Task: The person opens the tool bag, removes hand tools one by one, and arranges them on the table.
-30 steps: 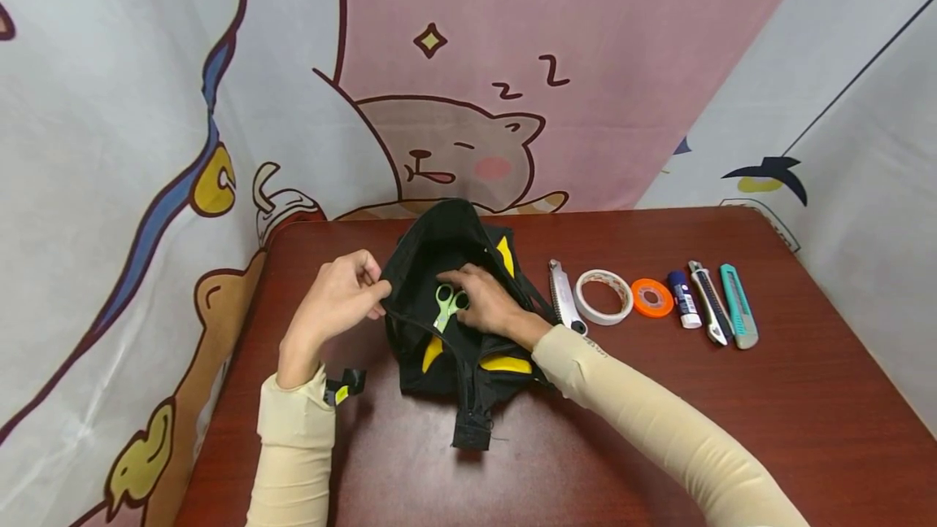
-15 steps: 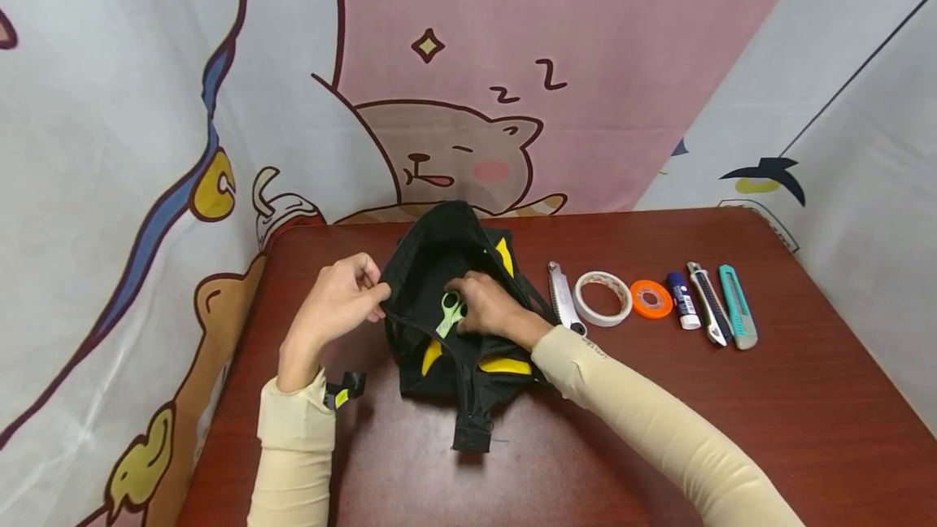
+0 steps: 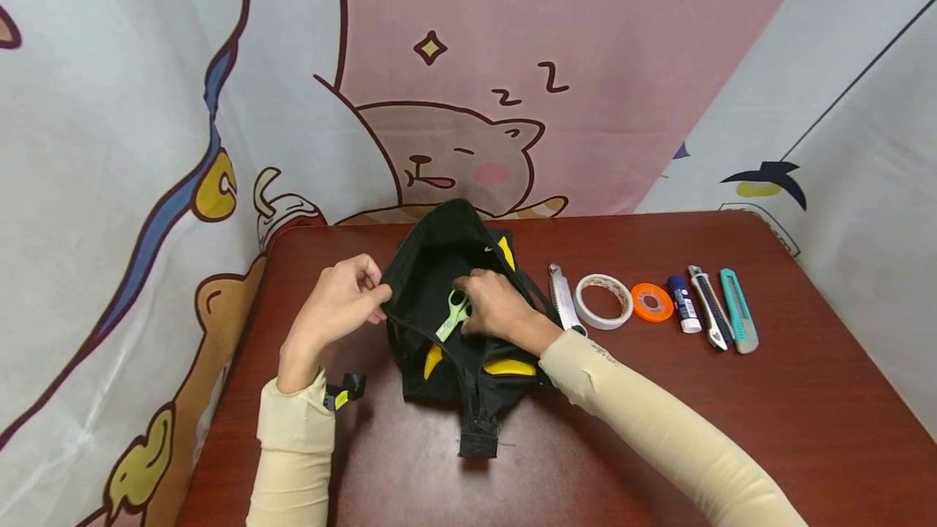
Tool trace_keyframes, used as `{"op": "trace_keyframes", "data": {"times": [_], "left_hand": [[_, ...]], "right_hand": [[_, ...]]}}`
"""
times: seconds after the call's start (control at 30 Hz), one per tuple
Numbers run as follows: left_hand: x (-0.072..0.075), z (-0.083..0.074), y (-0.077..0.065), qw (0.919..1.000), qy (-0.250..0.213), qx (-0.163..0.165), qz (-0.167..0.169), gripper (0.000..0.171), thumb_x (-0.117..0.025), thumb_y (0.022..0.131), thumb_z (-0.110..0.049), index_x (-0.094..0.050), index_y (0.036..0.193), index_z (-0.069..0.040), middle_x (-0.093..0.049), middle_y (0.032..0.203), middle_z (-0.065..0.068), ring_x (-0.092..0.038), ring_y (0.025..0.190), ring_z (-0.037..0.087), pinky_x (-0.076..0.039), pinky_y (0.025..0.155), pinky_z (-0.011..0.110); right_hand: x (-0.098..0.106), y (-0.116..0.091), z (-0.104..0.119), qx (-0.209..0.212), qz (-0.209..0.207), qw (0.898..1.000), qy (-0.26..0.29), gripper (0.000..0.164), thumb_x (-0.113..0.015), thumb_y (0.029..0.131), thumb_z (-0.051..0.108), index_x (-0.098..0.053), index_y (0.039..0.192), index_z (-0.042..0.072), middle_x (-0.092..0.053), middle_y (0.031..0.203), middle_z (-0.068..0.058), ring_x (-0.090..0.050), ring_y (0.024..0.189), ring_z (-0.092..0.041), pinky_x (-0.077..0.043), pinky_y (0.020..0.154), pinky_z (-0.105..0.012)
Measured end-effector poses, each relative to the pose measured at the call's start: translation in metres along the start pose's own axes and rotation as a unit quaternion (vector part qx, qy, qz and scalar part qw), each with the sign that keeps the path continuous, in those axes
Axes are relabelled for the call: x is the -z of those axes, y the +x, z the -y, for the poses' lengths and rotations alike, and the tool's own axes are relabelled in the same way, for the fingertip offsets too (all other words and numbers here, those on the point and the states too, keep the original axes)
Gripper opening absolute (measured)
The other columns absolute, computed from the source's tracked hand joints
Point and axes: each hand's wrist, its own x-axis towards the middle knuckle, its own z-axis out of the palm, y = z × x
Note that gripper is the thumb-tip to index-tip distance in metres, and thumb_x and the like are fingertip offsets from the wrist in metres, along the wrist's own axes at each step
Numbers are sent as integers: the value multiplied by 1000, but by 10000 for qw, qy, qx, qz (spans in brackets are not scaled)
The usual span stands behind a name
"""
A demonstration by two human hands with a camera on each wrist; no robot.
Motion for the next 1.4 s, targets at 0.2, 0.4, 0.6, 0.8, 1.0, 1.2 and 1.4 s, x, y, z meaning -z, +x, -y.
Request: {"op": "trace_keyframes", "data": {"times": [0.2, 0.4, 0.6, 0.8, 1.0, 1.2, 1.4], "left_hand": [[1, -1, 0, 10000, 19, 19, 27, 10, -65, 102, -13, -64, 101, -3, -76, 82, 8, -78, 66, 18, -65, 86, 48], [1, 2, -1, 10000, 35, -1, 39, 10, -63, 102, -12, -63, 100, -3, -76, 82, 7, -78, 67, 18, -64, 88, 50], [0, 1, -2, 10000, -15, 0, 14, 9, -65, 101, -12, -63, 100, -4, -76, 83, 8, -78, 67, 19, -65, 86, 46], [-1, 2, 1, 10000, -52, -14, 14, 7, -64, 100, -11, -63, 98, -4, -76, 79, 8, -77, 65, 19, -64, 74, 37], [-2, 3, 2, 10000, -24, -8, 33, 7, -64, 100, -11, -63, 97, -4, -75, 79, 7, -77, 65, 19, -64, 73, 37], [-2, 3, 2, 10000, -55, -34, 19, 7, -63, 99, -11, -63, 97, -4, -75, 80, 8, -77, 65, 19, -64, 71, 36], [-2, 2, 1, 9999, -86, -22, 63, 8, -63, 100, -11, -62, 97, -4, -74, 82, 8, -77, 67, 19, -64, 73, 36]], "right_hand": [[14, -6, 5, 244, -468, 9969, -589, 68, -102, 75, 20, -75, 135, 2, -74, 115, -17, -71, 103, -35, -61, 95, -48], [28, -19, 13, 304, -973, 9917, -786, 63, -96, 78, 11, -75, 136, 0, -71, 113, -18, -69, 101, -36, -64, 86, -49], [38, -35, 18, 301, -1605, 9839, -721, 60, -89, 77, 5, -74, 135, -2, -71, 112, -19, -66, 98, -35, -63, 80, -49], [51, -47, 17, 327, -2470, 9656, -748, 64, -91, 71, 4, -76, 132, -1, -70, 104, -16, -65, 91, -33, -61, 74, -46], [61, -58, 10, 430, -3033, 9515, -283, 64, -91, 70, 3, -76, 132, 0, -69, 99, -13, -61, 84, -30, -55, 69, -43], [69, -69, 2, 421, -3621, 9302, 421, 64, -90, 73, 4, -76, 135, 3, -67, 99, -12, -61, 81, -25, -54, 67, -39], [74, -82, -9, 385, -4265, 8962, 1158, 61, -88, 74, 0, -78, 134, 5, -67, 103, -15, -68, 79, -23, -60, 68, -28]]}}
